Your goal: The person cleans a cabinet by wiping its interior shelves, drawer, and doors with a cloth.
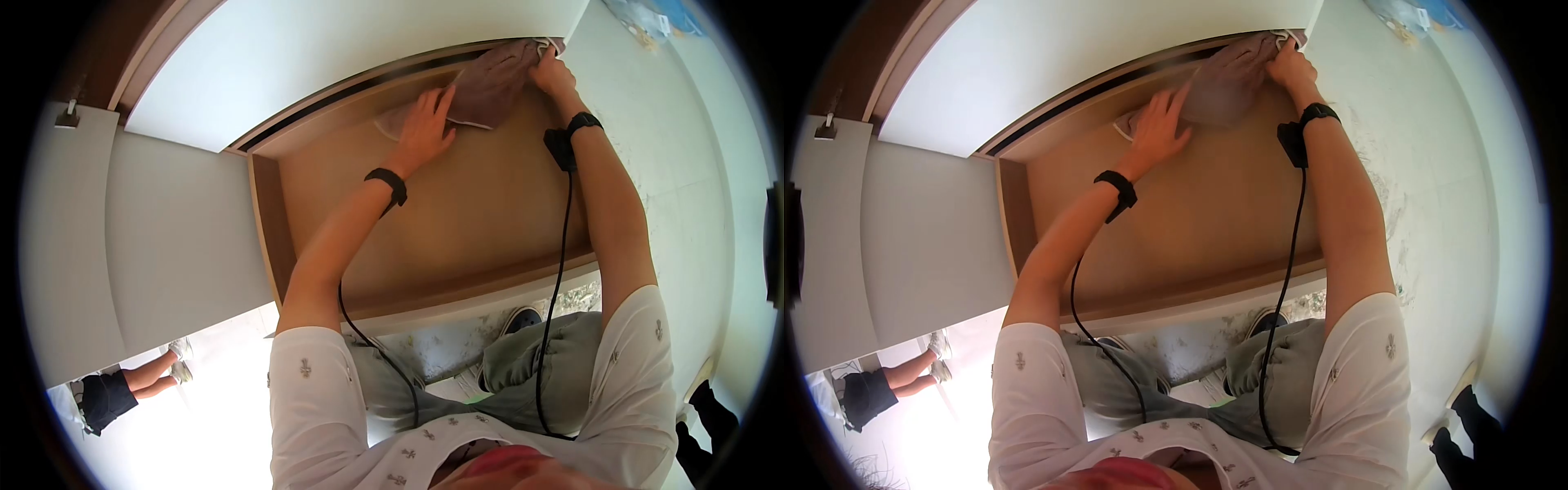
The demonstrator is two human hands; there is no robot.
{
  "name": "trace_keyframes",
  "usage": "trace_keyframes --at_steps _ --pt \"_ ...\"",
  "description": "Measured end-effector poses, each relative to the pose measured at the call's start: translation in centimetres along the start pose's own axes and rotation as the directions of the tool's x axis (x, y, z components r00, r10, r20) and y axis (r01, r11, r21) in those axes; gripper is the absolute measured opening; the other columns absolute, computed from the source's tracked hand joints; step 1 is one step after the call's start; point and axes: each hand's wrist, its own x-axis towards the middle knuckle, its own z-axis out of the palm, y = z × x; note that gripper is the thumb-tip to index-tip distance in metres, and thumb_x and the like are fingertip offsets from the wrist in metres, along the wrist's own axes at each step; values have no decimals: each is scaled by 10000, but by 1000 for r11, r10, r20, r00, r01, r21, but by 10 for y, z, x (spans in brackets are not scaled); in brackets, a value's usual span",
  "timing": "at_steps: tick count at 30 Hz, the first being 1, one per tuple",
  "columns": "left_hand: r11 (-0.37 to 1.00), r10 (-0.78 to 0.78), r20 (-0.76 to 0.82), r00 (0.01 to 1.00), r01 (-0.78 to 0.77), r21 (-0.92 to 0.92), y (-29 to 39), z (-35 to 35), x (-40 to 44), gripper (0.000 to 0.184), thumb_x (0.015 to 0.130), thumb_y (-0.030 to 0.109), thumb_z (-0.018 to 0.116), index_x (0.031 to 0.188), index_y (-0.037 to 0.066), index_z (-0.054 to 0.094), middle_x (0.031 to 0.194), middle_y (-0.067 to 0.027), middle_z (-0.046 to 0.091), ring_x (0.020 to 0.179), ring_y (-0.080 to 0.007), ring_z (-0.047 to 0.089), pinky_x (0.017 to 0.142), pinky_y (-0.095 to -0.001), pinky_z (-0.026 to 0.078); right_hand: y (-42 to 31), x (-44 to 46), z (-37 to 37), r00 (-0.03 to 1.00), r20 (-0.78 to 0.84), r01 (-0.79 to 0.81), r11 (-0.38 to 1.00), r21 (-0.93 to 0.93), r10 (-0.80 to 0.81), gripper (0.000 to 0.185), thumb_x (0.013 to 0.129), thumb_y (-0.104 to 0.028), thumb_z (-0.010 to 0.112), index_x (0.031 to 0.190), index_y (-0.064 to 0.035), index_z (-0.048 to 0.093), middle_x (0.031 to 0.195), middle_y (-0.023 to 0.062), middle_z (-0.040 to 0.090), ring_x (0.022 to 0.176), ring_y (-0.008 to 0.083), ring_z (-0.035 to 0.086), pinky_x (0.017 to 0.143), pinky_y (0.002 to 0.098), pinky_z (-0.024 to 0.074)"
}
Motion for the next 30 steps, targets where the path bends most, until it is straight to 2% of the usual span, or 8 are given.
trace_keyframes --at_steps 4,6,10,12,19,22,27,30 --pt "1000 -18 10 1000 17 17 -3 15 -5 791 781 174 706 1463 87 315 1341 -201 412 1223 -380 437 964 -457 455 0 3 -10 1000 6 27 1000 8 -27 754 817 -389 596 1411 -47 282 1161 194 651 1100 346 627 902 462 495" --pt "999 -41 38 998 41 -4 -8 21 -9 786 785 183 705 1465 101 319 1342 -203 413 1226 -382 436 958 -456 464 -6 3 -19 987 162 -6 999 53 -3 724 834 -404 566 1388 -17 305 1146 183 663 1066 346 646 895 455 496" --pt "996 -60 194 979 45 77 -24 41 -20 656 770 191 696 1368 137 434 1284 -175 433 1199 -370 452 933 -490 458 -1 3 -13 989 149 9 998 63 -18 688 850 -432 544 1351 -2 354 1112 167 680 1003 351 669 878 460 499" --pt "989 -38 222 974 6 145 -25 39 -19 602 764 191 694 1321 129 475 1282 -173 434 1199 -369 453 929 -500 460 -3 6 -9 993 -69 88 986 -141 -98 641 866 -453 531 1307 -3 409 1079 162 688 954 351 680 855 462 506" --pt "939 9 308 951 -114 324 -17 54 -14 470 825 109 609 1284 137 509 1252 -216 480 1183 -377 496 825 -463 534 -6 -8 -24 972 -182 109 969 -220 -151 553 879 -469 526 1207 -24 542 1092 178 681 1000 347 666 835 465 520" --pt "963 -4 379 926 -99 251 -6 49 -16 424 852 99 585 1270 138 526 1231 -213 507 1114 -377 555 811 -445 540 7 -18 -22 993 -111 24 990 -137 -39 500 879 -490 526 1114 -60 626 1080 173 683 1005 347 662 827 466 527" --pt "987 -5 412 911 -62 147 -7 46 -22 368 875 103 569 1242 133 553 1129 -205 574 1003 -377 616 817 -437 532 18 -36 -21 990 42 141 965 -220 -136 450 854 -456 593 1068 -70 675 1062 157 693 999 327 665 852 455 529" --pt "987 -20 544 839 -72 147 -2 33 -25 373 871 96 567 1243 122 552 1093 -209 610 1001 -366 620 825 -444 525 16 -44 -23 979 95 200 952 -230 -183 468 821 -447 636 1072 -54 679 1056 155 696 997 327 664 852 440 532"
